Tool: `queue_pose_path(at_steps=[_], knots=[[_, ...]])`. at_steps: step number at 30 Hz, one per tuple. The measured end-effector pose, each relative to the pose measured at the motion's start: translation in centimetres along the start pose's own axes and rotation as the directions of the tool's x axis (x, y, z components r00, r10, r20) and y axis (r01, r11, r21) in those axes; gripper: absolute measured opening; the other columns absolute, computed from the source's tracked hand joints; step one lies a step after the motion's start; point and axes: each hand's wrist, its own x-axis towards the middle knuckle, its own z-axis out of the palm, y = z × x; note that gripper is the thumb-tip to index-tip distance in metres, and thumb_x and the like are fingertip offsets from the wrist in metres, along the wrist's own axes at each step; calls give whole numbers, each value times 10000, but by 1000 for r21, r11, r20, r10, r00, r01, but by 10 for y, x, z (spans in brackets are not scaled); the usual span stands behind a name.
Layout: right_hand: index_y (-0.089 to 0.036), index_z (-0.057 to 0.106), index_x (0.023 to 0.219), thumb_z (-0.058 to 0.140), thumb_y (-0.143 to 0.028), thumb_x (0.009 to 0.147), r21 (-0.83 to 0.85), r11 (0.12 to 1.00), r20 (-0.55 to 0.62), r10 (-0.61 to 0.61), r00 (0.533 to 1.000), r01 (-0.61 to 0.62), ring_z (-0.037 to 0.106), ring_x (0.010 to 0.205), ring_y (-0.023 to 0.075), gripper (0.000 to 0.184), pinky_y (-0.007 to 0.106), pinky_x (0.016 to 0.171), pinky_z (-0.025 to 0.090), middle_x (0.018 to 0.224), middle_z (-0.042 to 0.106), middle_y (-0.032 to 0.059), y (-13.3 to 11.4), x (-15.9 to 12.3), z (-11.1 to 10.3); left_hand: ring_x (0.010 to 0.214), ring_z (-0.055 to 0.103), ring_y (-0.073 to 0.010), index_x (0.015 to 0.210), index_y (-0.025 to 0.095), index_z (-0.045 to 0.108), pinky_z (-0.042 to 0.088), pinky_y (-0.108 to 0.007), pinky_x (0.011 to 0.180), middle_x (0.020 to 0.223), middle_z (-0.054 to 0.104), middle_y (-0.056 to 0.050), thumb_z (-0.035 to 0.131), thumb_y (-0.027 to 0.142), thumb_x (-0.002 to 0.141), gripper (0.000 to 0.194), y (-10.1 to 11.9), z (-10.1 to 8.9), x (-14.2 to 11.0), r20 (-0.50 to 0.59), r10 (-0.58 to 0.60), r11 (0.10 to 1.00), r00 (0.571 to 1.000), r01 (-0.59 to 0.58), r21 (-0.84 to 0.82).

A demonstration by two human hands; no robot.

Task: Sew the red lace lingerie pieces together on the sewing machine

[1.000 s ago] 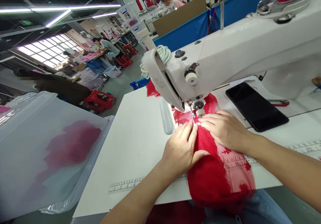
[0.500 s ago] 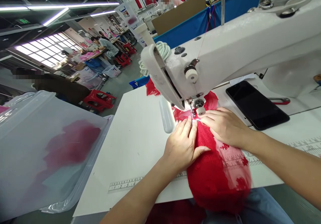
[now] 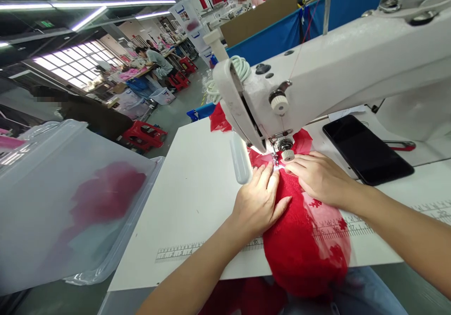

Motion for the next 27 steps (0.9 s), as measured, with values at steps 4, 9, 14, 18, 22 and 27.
queue_pose_path(at_steps=[4, 9, 14, 18, 22, 27], knots=[[-139, 673, 1072, 398, -40, 866, 1, 1000, 2, 7, 1000, -7, 711, 954, 215, 358, 382, 862, 558, 1143, 747, 114, 0, 1, 0, 1092, 627, -333, 1110, 102, 628, 515, -456, 943, 1019, 687, -167, 502, 415, 946, 376, 0, 2, 0, -2, -17, 1000, 1000, 17, -25], [-145, 680, 1041, 411, -17, 831, -3, 999, 14, 34, 999, -34, 706, 980, 235, 365, 382, 835, 560, 1163, 734, 124, 2, 2, 5, 1099, 619, -326, 1027, 127, 635, 503, -446, 969, 915, 674, -129, 513, 322, 909, 259, -1, 5, 1, 13, -49, 997, 999, 50, -63], [-150, 688, 974, 393, -6, 811, 22, 999, 5, 28, 1000, -28, 705, 943, 248, 366, 385, 786, 574, 990, 753, 109, 0, 4, 3, 1156, 596, -312, 1014, 131, 629, 495, -432, 1010, 1045, 679, -145, 510, 232, 855, 223, -4, 7, 2, 2, -85, 990, 996, 85, -111], [-162, 670, 944, 386, -39, 871, 36, 999, -61, 9, 998, -7, 699, 946, 237, 318, 386, 818, 584, 1012, 740, 116, 1, 5, 0, 1116, 610, -302, 1080, 150, 610, 536, -450, 960, 1074, 670, -139, 496, 250, 865, 263, -14, 3, 4, -83, -110, 977, 990, 93, -193], [-190, 649, 964, 420, -90, 892, 35, 994, -167, 111, 980, -107, 700, 933, 223, 260, 370, 819, 598, 998, 716, 100, 10, 1, 4, 1013, 640, -255, 1159, 194, 571, 582, -409, 853, 1083, 647, -114, 492, 178, 853, 316, -39, 1, 16, -107, -330, 915, 938, 290, -280], [-195, 666, 1035, 407, -96, 894, 80, 982, -154, 181, 971, -170, 714, 968, 217, 312, 355, 866, 604, 1036, 717, 101, 20, -8, 13, 978, 652, -219, 1207, 198, 583, 558, -360, 903, 1058, 674, -87, 554, 193, 854, 355, -79, 12, 50, -91, -233, 963, 968, 216, -164]])
